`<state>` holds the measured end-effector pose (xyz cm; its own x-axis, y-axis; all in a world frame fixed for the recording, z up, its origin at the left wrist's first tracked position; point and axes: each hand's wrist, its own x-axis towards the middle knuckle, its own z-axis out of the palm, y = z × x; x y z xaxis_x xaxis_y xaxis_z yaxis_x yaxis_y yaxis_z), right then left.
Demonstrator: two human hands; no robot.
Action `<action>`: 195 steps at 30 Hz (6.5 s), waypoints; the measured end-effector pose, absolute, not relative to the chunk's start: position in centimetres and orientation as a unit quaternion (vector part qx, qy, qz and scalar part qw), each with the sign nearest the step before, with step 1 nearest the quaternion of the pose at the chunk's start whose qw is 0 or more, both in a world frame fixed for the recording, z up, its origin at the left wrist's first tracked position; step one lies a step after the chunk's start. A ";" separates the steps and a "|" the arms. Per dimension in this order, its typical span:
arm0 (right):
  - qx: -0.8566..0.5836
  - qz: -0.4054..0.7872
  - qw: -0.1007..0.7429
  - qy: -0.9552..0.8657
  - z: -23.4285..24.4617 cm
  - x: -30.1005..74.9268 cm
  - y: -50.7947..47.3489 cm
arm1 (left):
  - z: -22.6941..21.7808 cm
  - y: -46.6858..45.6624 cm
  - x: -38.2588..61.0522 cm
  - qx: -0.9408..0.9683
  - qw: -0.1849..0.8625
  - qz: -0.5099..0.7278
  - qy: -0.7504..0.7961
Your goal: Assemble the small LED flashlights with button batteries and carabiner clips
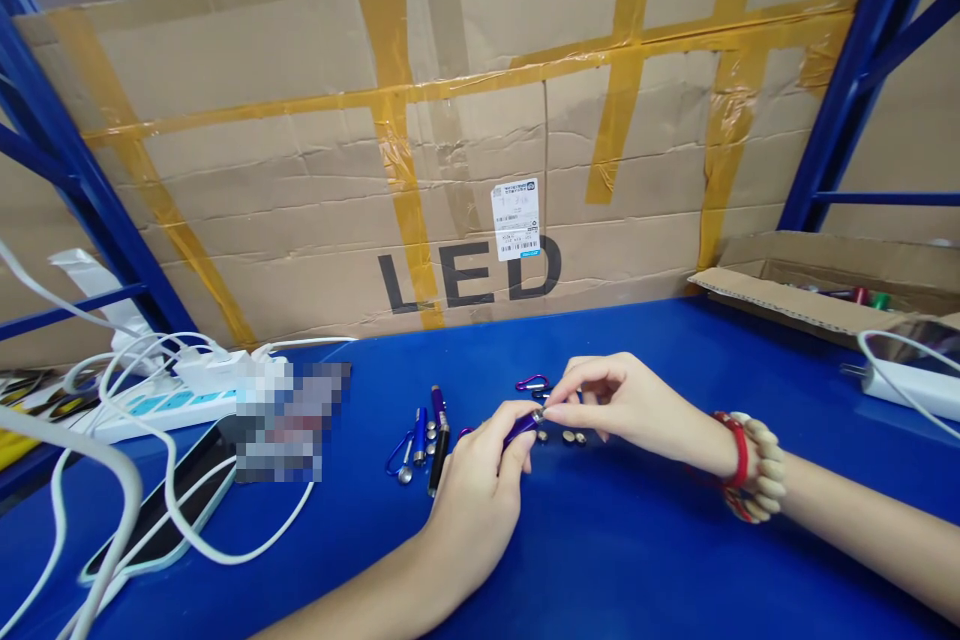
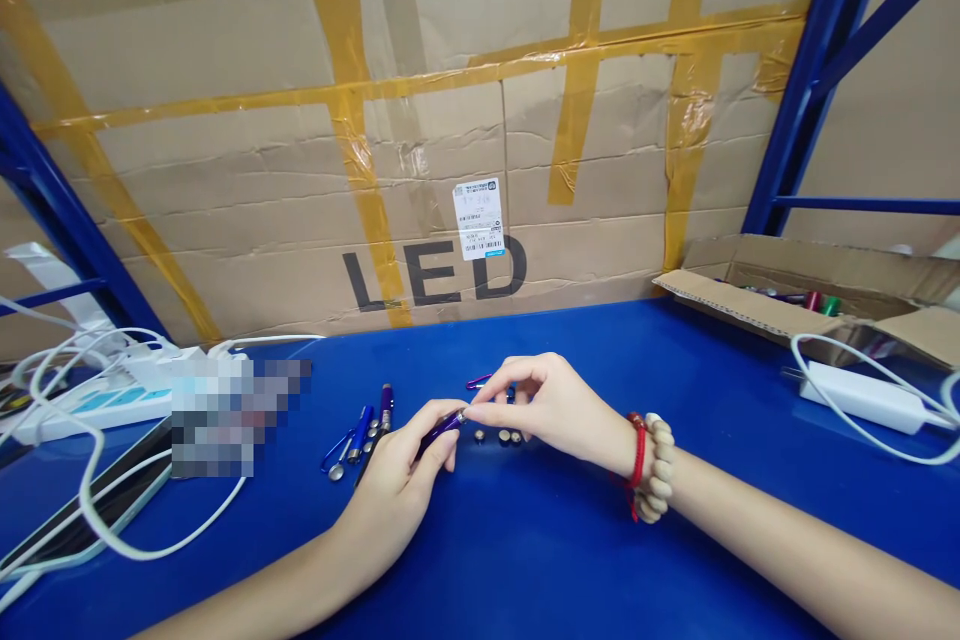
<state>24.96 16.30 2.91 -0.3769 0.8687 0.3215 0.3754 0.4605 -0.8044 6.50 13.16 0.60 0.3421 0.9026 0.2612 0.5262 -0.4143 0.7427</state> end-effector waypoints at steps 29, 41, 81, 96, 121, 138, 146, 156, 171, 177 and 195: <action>-0.419 0.335 0.371 -0.758 2.7 24.8 15.9 | 0.4 13.1 6.3 0.778 0.276 0.360 0.435; -0.399 0.342 0.360 -0.771 2.6 25.0 16.4 | 0.1 13.1 6.2 0.787 0.272 0.351 0.428; -0.394 0.237 0.347 -0.818 2.4 24.3 15.1 | -0.3 12.8 6.0 0.830 0.223 0.314 0.403; -0.418 0.312 0.402 -0.752 2.2 24.3 15.7 | 0.4 12.9 6.2 0.789 0.274 0.343 0.429; -0.306 0.020 0.382 -0.872 2.4 25.6 15.9 | 0.3 13.1 6.4 0.794 0.267 0.322 0.441; -0.316 0.081 0.364 -0.872 2.0 25.7 16.2 | 0.0 13.3 6.4 0.797 0.260 0.310 0.449; -0.354 0.209 0.363 -0.836 1.9 25.3 16.6 | 0.1 13.3 6.4 0.803 0.249 0.303 0.448; -0.387 0.351 0.372 -0.767 1.8 24.9 16.7 | -0.2 13.3 6.3 0.826 0.212 0.291 0.435; -0.455 0.476 0.301 -0.690 1.3 24.9 16.6 | 0.2 12.8 6.0 0.855 0.167 0.265 0.414; -0.469 0.497 0.272 -0.677 1.7 25.0 16.5 | 0.3 12.7 6.0 0.856 0.181 0.277 0.397; -0.442 0.582 0.267 -0.628 2.9 24.9 15.6 | 0.4 12.5 6.1 0.849 0.208 0.332 0.354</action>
<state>24.88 15.65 2.90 -0.4658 0.8666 -0.1787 0.2447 -0.0679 -0.9672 6.10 12.53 0.44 0.5292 0.7396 0.4159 0.4634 -0.6625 0.5885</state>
